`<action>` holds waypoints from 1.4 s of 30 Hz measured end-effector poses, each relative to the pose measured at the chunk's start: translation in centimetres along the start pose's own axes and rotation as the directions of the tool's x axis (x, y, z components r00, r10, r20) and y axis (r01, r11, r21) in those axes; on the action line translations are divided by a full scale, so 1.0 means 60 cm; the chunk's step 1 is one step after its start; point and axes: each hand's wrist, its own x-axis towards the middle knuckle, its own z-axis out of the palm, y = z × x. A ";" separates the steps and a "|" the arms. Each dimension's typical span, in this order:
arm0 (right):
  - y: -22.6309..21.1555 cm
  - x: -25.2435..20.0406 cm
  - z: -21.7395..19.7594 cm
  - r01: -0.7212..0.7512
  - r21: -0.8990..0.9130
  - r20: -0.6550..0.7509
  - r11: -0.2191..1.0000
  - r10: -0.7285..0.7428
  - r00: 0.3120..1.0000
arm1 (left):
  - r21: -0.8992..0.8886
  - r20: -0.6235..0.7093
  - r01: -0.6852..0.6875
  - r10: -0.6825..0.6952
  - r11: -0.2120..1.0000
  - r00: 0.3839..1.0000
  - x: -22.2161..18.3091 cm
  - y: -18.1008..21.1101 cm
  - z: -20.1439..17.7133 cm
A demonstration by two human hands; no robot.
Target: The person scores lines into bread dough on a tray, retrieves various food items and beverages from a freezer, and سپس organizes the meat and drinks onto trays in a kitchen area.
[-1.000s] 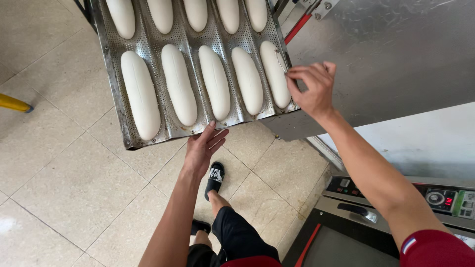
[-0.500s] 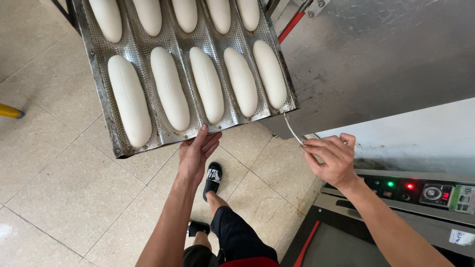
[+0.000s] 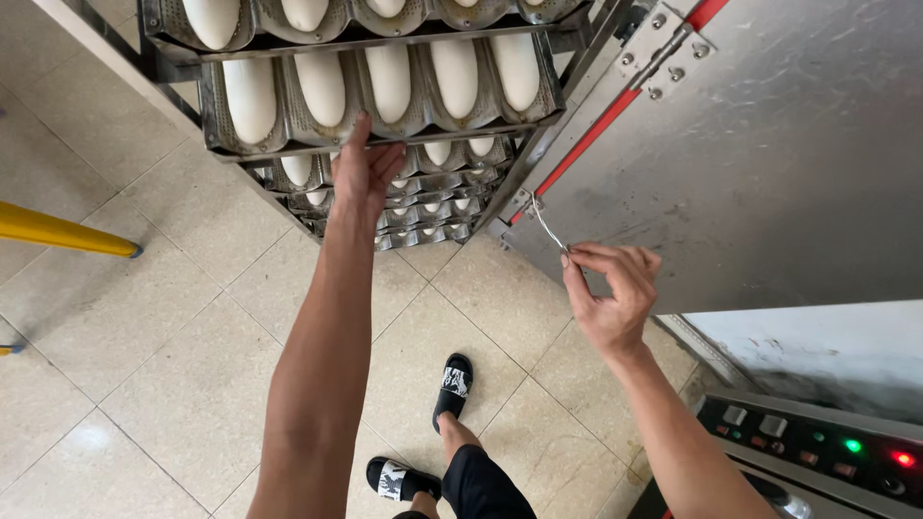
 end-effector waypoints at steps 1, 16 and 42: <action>0.011 0.011 0.017 -0.001 0.005 0.003 1.000 0.001 1.000 | 0.017 -0.022 -0.005 0.005 1.000 1.000 0.027 0.011 0.008; 0.029 0.116 0.126 -0.099 0.171 0.022 0.980 0.097 0.995 | -0.124 -0.028 0.020 -0.024 0.992 0.999 0.123 -0.084 -0.067; -0.263 0.112 0.336 0.266 0.280 -0.061 0.923 -0.259 0.964 | 0.020 -0.103 0.454 -0.450 0.891 0.887 -0.649 -0.340 -0.298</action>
